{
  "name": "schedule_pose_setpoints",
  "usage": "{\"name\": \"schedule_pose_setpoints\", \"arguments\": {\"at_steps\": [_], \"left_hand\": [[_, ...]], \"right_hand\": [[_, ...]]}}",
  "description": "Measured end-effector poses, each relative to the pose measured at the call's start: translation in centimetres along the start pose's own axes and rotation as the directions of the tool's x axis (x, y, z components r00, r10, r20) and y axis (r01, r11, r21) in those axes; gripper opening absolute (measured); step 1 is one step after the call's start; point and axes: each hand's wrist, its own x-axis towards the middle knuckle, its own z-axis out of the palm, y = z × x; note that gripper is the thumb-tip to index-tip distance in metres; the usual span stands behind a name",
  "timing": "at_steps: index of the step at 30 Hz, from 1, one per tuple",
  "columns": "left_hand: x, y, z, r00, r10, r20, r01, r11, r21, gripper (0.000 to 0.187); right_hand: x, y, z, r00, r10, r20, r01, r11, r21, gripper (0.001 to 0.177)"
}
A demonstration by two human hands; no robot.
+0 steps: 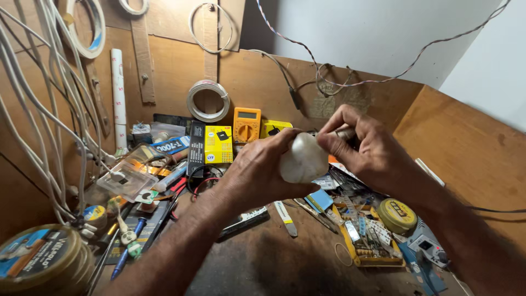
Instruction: The person disassembles a small electronic device, removes the battery, and uses a brush to clean the internal circuit board. They then reassemble the device and place it on the workbench.
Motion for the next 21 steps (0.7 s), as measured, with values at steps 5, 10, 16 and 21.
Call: {"name": "schedule_pose_setpoints", "arguments": {"at_steps": [5,10,16,21], "left_hand": [[-0.6,-0.8,-1.2,0.999,-0.046,0.02,0.047,0.999,-0.027,0.086],[-1.0,-1.3,-1.6,0.996,-0.072,0.046,0.067,0.991,0.115,0.087],[-1.9,-1.8,-2.3,0.988,-0.155,0.026,0.149,0.975,0.166,0.09],[-2.3,-1.3,-2.7,0.984,-0.18,-0.015,0.18,0.972,0.147,0.093]], "right_hand": [[-0.4,-0.9,0.9,0.991,0.126,-0.052,-0.129,0.991,-0.041,0.025],[-0.5,-0.8,2.2,0.967,0.245,-0.074,-0.25,0.965,-0.08,0.024],[0.5,-0.4,3.2,0.964,0.251,-0.088,-0.237,0.961,0.145,0.036],[1.2,-0.8,3.9,0.972,0.222,-0.075,-0.205,0.961,0.187,0.034]]}}
